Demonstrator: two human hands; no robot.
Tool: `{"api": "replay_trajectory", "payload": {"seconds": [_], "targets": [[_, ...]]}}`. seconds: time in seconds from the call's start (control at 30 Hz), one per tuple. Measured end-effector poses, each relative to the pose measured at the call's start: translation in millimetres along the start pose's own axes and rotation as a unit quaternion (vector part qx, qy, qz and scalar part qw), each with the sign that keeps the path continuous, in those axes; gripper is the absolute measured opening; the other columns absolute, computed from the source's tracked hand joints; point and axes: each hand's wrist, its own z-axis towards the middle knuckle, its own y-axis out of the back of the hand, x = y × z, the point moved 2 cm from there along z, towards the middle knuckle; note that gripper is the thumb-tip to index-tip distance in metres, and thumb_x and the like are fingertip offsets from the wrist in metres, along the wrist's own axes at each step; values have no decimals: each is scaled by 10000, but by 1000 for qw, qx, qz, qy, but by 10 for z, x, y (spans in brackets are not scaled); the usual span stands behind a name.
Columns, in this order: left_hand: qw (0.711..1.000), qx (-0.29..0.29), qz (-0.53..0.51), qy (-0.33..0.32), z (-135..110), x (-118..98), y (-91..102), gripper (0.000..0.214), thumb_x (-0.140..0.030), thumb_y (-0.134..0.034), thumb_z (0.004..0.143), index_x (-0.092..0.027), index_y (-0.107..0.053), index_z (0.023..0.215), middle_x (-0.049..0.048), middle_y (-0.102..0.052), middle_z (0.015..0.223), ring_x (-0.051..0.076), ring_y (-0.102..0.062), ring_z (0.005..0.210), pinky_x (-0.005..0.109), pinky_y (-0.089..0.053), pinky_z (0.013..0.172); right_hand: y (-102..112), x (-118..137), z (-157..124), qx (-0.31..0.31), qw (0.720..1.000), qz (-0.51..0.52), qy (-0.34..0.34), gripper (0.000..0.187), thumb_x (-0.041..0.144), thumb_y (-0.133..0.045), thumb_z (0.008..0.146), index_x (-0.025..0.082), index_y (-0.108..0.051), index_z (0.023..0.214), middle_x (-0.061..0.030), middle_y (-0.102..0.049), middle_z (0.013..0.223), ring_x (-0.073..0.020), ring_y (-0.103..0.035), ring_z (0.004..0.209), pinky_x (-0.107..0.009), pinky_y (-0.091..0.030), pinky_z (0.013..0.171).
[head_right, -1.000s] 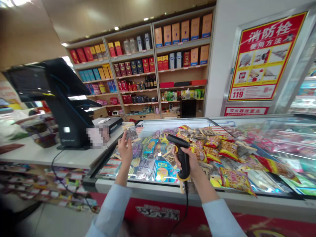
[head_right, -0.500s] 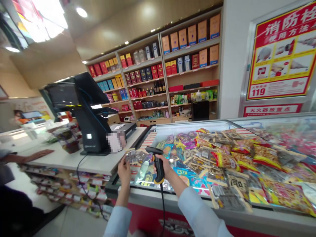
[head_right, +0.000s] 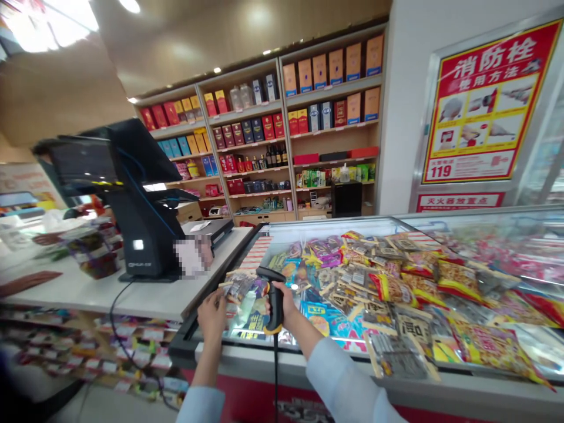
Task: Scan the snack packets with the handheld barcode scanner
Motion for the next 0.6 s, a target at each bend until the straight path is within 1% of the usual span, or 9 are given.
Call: {"api": "replay_trajectory", "payload": {"seconds": [0.07,0.13,0.3,0.47,0.6], "targets": [[1000,20,4,-4,4,17,-26,305,-213,-451,801,-178,-661,1020,103,-608,1129,270,-519,1024,394,-393,879,-12,-2,-16,6,1000,-3,-23,325,459,-508,716,149,-591,766,15,-493,440,-112,-422,369,-213,-305,353],[1000,22,11,-9,8,25,-37,321,-203,-434,804,-172,-656,1034,109,-609,1136,273,-521,1024,399,-394,878,-24,2,-38,9,999,-8,-39,350,483,-496,718,148,-589,763,17,-480,422,-114,-418,363,-213,-303,356],[1000,18,16,-6,21,14,-27,335,-211,-419,807,-166,-654,1041,121,-614,1125,287,-516,1019,416,-393,874,-56,30,-81,7,1000,-8,-23,341,476,-502,727,145,-582,755,14,-488,430,-108,-411,360,-211,-302,361],[999,32,32,7,35,-6,-25,353,-234,-406,810,-160,-645,1059,121,-611,1121,290,-521,1002,398,-392,865,-57,36,-87,-8,999,23,-40,336,473,-493,737,146,-569,741,13,-491,447,-107,-420,373,-209,-311,371],[999,10,42,-7,66,10,-45,349,-247,-411,802,-143,-652,1031,132,-603,1103,290,-516,1013,392,-382,880,-32,107,-115,-28,997,53,-41,305,443,-482,743,149,-563,745,9,-509,473,-104,-428,384,-203,-311,372]]}}
